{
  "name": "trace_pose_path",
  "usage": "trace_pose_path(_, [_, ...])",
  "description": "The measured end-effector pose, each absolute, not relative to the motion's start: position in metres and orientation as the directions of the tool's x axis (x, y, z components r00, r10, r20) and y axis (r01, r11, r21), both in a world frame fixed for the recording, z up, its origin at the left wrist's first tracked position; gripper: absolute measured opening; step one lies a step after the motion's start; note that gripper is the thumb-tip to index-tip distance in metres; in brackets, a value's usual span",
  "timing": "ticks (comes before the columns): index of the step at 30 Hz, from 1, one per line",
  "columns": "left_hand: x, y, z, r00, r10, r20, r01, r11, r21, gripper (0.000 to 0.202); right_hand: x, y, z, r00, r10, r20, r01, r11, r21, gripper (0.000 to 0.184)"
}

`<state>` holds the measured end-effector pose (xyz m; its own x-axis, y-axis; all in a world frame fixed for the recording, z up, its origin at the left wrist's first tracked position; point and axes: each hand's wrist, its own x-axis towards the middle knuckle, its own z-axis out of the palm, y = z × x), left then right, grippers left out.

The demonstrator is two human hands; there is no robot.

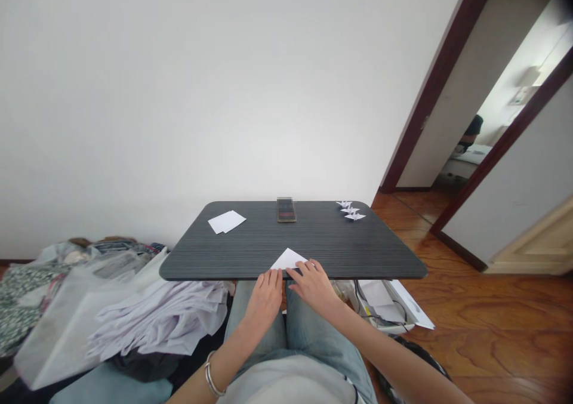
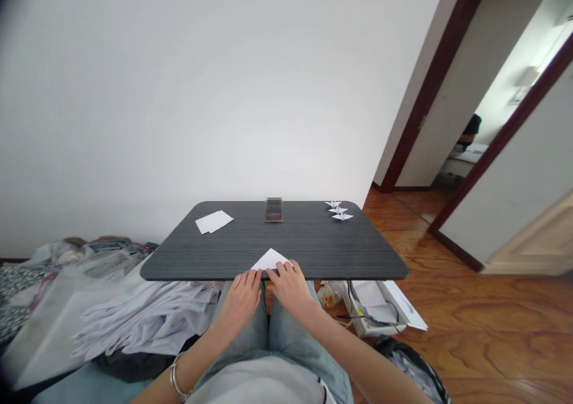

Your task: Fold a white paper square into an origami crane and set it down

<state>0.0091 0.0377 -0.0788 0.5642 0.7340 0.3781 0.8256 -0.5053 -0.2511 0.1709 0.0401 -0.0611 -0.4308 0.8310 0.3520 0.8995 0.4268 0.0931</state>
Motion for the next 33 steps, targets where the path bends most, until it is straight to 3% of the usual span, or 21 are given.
trace_pose_path(19, [0.003, 0.038, -0.078, 0.56, 0.734, 0.383, 0.826, -0.526, -0.2, 0.046, 0.215, 0.032, -0.067, -0.333, 0.852, 0.404, 0.937, 0.347, 0.042, 0.026])
trace_pose_path(33, [0.002, 0.041, -0.074, 0.565, 0.732, 0.381, 0.821, -0.543, -0.174, 0.043, 0.241, 0.03, -0.073, -0.293, 0.857, 0.423, 0.952, 0.303, 0.046, 0.027])
